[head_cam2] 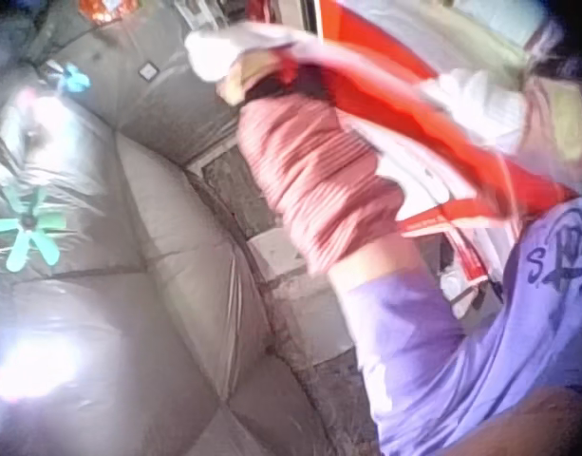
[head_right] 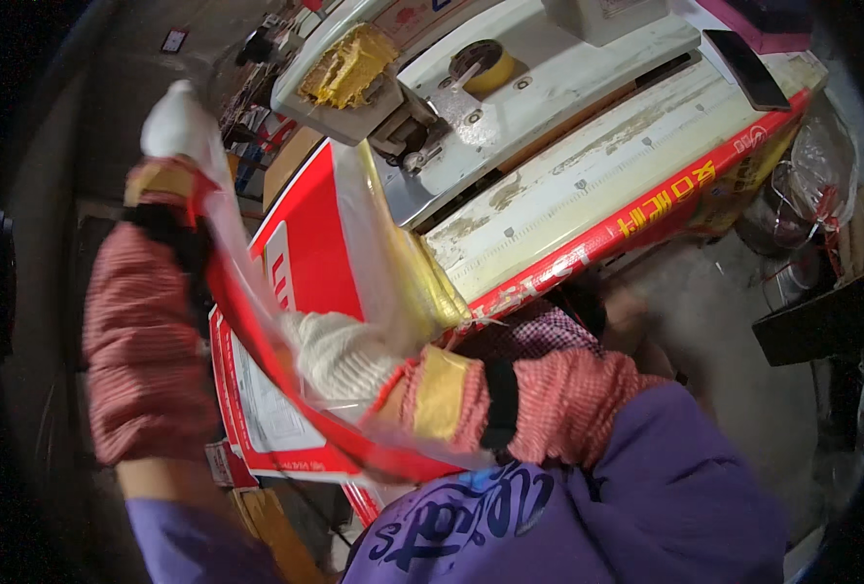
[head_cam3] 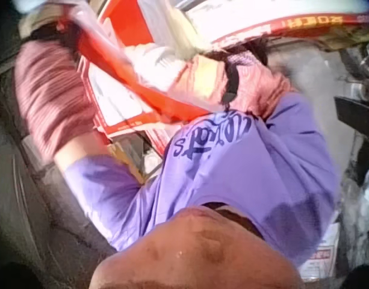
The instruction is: The recorder is using an industrial sewing or sealing machine to close the edges of large plastic fertilizer bags.
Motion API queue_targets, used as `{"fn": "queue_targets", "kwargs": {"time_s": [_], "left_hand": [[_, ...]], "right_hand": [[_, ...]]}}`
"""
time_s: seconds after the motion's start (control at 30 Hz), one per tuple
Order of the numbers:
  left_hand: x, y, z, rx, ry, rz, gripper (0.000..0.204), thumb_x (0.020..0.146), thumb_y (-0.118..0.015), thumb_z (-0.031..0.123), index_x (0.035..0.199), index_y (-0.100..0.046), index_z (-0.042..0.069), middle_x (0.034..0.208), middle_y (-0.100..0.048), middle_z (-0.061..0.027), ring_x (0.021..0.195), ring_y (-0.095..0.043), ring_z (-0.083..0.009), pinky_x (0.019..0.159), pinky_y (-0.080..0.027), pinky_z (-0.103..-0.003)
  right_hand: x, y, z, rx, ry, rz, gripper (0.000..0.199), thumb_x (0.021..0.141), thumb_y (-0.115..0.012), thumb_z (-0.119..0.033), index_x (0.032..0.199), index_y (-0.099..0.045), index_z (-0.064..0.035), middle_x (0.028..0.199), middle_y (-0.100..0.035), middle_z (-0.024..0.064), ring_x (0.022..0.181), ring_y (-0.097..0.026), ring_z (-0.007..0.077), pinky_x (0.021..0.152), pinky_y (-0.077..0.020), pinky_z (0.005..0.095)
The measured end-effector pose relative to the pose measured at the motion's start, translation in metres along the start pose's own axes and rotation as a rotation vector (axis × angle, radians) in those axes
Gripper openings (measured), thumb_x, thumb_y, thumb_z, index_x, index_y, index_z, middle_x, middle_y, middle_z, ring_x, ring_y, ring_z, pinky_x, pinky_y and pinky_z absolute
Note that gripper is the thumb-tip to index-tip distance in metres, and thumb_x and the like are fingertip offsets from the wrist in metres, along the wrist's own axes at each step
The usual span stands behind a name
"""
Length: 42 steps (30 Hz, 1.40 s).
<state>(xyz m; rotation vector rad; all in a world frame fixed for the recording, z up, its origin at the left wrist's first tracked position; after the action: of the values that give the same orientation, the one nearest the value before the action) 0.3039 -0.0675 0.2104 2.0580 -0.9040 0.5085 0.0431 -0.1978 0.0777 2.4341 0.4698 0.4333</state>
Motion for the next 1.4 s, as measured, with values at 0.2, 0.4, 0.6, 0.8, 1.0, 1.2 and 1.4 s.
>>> {"fn": "queue_targets", "kwargs": {"time_s": [0.2,0.4,0.6,0.8,1.0,1.2,1.4], "left_hand": [[-0.132,-0.021,0.07,0.022,-0.314,-0.303,0.015,0.081,-0.044,0.013,0.093,-0.051,0.008,0.071,-0.057,-0.0086,0.057,-0.06,-0.0258,0.045,-0.047,-0.039],[-0.156,-0.043,0.107,-0.518,-0.304,-0.201,0.007,0.077,-0.05,0.015,0.077,-0.056,0.012,0.076,-0.059,-0.0055,0.063,-0.059,-0.0258,0.051,-0.046,-0.036],[-0.146,-0.057,0.096,-0.734,-0.331,-0.105,0.009,0.074,-0.053,0.015,0.075,-0.061,0.011,0.075,-0.059,-0.0099,0.066,-0.058,-0.029,0.057,-0.046,-0.037],[-0.148,-0.028,0.087,-0.555,-0.254,-0.782,0.02,0.082,-0.047,0.02,0.096,-0.061,0.024,0.079,-0.06,-0.0097,0.072,-0.059,-0.0292,0.061,-0.048,-0.039],[-0.141,-0.017,0.091,-0.438,-0.34,-0.611,0.019,0.081,-0.046,0.019,0.09,-0.062,0.016,0.075,-0.062,-0.0118,0.071,-0.06,-0.0302,0.063,-0.048,-0.04],[-0.072,-0.064,0.046,-0.271,-0.141,-0.467,0.017,0.075,-0.049,0.017,0.083,-0.061,0.007,0.08,-0.063,-0.014,0.077,-0.061,-0.0313,0.065,-0.049,-0.04],[-0.041,-0.008,0.04,-0.055,-0.276,-0.44,0.015,0.076,-0.053,0.02,0.087,-0.062,0.015,0.088,-0.062,-0.0079,0.083,-0.06,-0.0273,0.071,-0.047,-0.039]], "right_hand": [[-0.102,0.031,0.094,0.823,-0.182,-0.267,0.018,0.079,-0.055,-0.011,0.095,-0.06,-0.0056,0.078,-0.061,0.0073,0.072,-0.058,0.0155,0.064,-0.0461,0.0281],[-0.159,0.007,0.155,0.921,-0.864,-0.143,0.02,0.081,-0.056,-0.012,0.099,-0.06,-0.0046,0.083,-0.063,0.0087,0.08,-0.056,0.0105,0.069,-0.045,0.0262],[-0.133,0.044,0.117,0.544,-0.462,0.093,0.021,0.077,-0.059,-0.008,0.096,-0.061,-0.0015,0.077,-0.062,0.0108,0.075,-0.06,0.0152,0.065,-0.0455,0.0257],[-0.146,0.042,0.117,-0.001,-0.404,-0.089,0.015,0.072,-0.062,-0.011,0.083,-0.062,-0.0005,0.067,-0.06,0.0121,0.062,-0.06,0.0209,0.056,-0.0467,0.0289],[-0.128,0.043,0.1,-0.259,-0.331,-0.333,0.034,0.076,-0.052,-0.019,0.11,-0.057,-0.0119,0.065,-0.058,0.01,0.056,-0.058,0.026,0.051,-0.0465,0.0358],[-0.035,0.015,0.101,-0.432,0.46,0.377,0.052,0.073,-0.054,-0.016,0.123,-0.043,-0.0035,0.074,-0.058,0.012,0.067,-0.058,0.0273,0.056,-0.046,0.0366],[0.093,0.01,0.081,-0.57,0.022,-0.068,0.024,0.078,-0.047,-0.019,0.084,-0.064,-0.0024,0.075,-0.063,0.0174,0.07,-0.063,0.0299,0.058,-0.0496,0.042]]}}
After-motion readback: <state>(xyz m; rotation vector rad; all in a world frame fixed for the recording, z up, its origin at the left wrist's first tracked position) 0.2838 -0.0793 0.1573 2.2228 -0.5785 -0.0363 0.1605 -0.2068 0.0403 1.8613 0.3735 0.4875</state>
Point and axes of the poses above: each hand's wrist, its own x-axis towards the middle knuckle, its own y-axis out of the back of the hand, z = x × y, the point moved 4 cm from there along x, towards the middle knuckle
